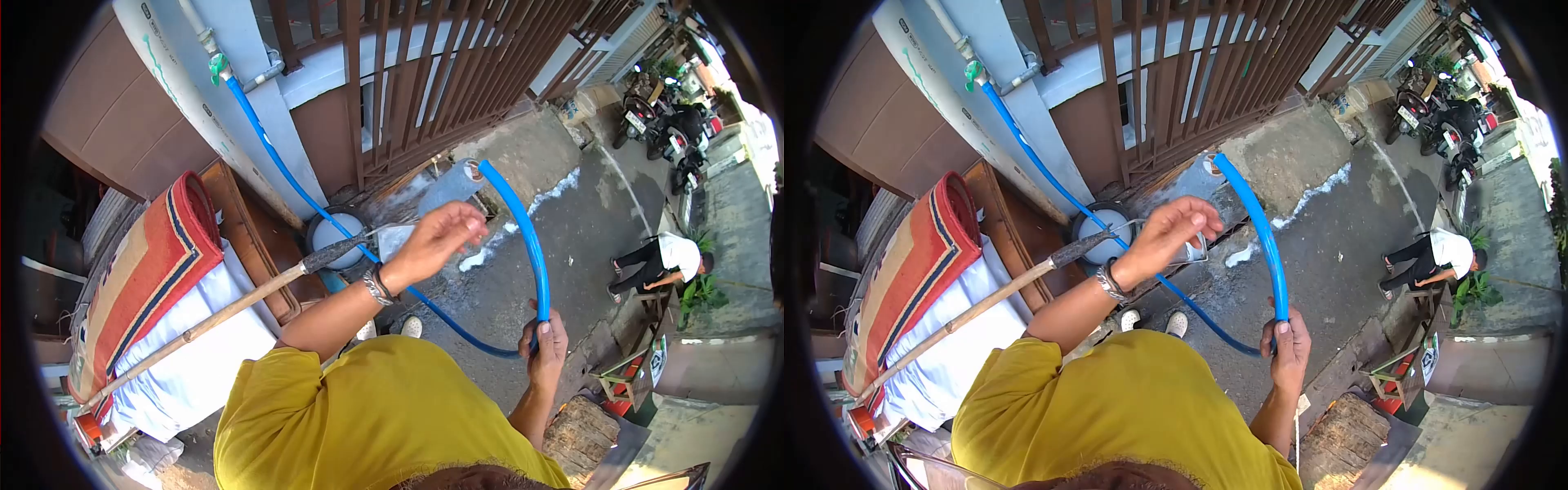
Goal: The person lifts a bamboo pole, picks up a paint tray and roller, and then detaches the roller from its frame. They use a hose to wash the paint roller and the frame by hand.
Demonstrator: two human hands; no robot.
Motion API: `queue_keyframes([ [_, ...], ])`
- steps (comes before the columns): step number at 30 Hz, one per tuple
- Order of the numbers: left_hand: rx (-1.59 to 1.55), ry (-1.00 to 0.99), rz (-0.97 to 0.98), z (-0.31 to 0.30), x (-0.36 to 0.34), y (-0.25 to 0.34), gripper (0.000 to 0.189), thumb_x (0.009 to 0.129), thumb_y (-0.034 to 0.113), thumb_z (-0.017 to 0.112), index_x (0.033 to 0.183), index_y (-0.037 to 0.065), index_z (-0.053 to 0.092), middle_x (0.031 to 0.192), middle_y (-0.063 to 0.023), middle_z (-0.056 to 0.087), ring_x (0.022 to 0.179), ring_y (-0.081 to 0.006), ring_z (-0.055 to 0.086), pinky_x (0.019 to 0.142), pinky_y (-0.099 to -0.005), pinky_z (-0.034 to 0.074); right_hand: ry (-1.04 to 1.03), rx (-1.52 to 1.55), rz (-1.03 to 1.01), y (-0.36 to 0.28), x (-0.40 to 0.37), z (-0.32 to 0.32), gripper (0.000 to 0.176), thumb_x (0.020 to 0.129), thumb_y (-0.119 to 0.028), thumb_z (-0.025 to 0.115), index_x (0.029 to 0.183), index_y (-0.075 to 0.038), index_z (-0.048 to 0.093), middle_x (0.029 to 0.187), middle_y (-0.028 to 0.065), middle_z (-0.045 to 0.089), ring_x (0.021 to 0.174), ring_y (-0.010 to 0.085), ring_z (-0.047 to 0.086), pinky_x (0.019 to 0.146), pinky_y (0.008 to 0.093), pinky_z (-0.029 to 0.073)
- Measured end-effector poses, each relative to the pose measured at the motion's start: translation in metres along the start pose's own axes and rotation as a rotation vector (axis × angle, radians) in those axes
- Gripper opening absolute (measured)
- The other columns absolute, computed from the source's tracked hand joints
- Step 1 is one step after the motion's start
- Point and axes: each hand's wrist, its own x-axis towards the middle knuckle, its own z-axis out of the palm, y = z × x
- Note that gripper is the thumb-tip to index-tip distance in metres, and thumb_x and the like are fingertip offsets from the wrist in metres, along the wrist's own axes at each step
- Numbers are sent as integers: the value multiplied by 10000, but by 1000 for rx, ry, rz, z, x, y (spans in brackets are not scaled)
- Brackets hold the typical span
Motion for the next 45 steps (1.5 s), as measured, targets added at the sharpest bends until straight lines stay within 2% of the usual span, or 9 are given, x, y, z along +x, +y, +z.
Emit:
queue_keyframes([
  [2,-192,-29,-48,54,-8,-20,498,1054,354,504,1439,64,379,1156,-89,657,1002,-165,638,842,-309,505,-42,-6,48,8,-8,18,453,1038,-336,507,1288,39,553,705,13,540,566,82,495,520,228,406],
  [8,-354,257,-100,92,-23,-47,243,1077,328,455,1090,86,469,716,-38,548,555,-108,543,490,-247,448,-108,109,85,91,-7,31,546,1023,-442,483,1282,35,546,823,50,603,652,106,553,595,245,444],
  [13,-398,145,-71,99,-46,-52,245,1090,319,413,1078,81,471,648,-6,474,484,-74,431,431,-225,370,-71,509,183,66,97,61,568,1016,-459,468,1259,48,549,1034,133,655,982,233,650,819,370,560],
  [20,-521,13,-157,83,-72,-51,233,1096,310,396,1056,90,462,666,40,388,476,-42,363,416,-209,312,-487,1290,336,65,195,122,365,1019,-315,545,1184,8,585,911,68,675,815,188,691,772,357,605],
  [23,-504,-48,-153,81,-76,-49,284,1097,339,372,1106,69,460,651,23,401,466,-46,341,417,-214,323,-497,1236,339,70,203,136,309,1027,-287,557,1122,3,603,829,30,668,716,169,688,712,325,612],
  [27,-564,-43,-149,73,-75,-41,307,1093,359,385,1115,66,476,643,25,388,465,-45,336,421,-213,325,-406,854,141,73,191,134,256,1039,-256,552,1038,-16,642,763,23,642,543,123,583,508,242,464],
  [30,-595,-14,-157,69,-74,-37,333,1085,382,402,1098,66,504,642,26,389,461,-43,340,421,-208,317,-109,265,-26,64,184,124,220,1042,-211,545,1033,-18,651,765,4,616,574,77,538,529,230,406],
  [37,-632,90,-164,62,-67,-38,329,1082,393,410,1098,80,509,641,32,386,452,-39,328,413,-199,299,139,131,-491,69,174,148,241,1014,-85,556,1244,-17,582,1025,46,614,861,76,546,757,224,452],
  [45,-576,51,-178,51,-65,-55,314,1088,368,401,1123,72,497,640,34,377,463,-40,335,416,-201,310,181,270,-246,91,179,125,303,995,-79,566,1292,-17,548,1099,63,598,930,108,568,823,248,470],
])
